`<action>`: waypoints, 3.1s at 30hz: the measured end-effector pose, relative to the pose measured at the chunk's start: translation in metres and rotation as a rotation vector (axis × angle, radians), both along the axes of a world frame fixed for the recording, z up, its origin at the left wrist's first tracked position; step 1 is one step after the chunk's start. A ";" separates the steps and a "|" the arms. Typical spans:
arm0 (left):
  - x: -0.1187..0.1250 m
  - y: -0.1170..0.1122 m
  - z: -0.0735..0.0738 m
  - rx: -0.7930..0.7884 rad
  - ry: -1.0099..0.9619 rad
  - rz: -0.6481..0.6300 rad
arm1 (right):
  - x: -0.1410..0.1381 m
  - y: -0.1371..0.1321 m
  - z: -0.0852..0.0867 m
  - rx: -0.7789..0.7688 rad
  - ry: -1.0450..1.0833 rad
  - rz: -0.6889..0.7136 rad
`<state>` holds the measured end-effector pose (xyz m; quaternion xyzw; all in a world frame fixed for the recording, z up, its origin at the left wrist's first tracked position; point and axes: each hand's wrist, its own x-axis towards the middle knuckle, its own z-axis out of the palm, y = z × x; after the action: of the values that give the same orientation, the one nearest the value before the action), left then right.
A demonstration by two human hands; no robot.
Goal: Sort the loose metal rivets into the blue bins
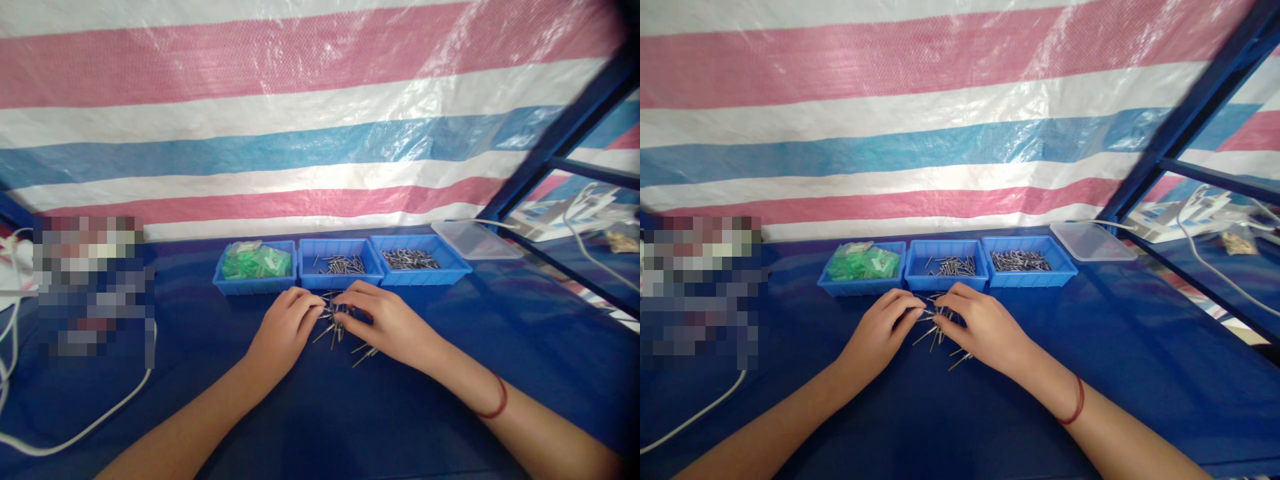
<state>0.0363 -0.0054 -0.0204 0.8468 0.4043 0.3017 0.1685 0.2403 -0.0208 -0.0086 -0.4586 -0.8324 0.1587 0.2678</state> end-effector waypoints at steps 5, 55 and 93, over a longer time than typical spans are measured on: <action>0.005 -0.007 0.003 -0.144 -0.194 0.049 | -0.008 -0.002 -0.002 -0.040 0.188 0.032; -0.013 0.008 -0.002 0.008 0.337 0.075 | 0.048 0.014 0.020 0.265 0.106 -0.511; 0.002 -0.009 -0.003 -0.430 -0.494 0.027 | -0.018 -0.008 -0.005 -0.143 0.369 0.040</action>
<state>0.0380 -0.0147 -0.0232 0.6876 0.4169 0.4080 0.4324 0.2223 -0.0286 -0.0141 -0.4228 -0.7647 0.3041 0.3795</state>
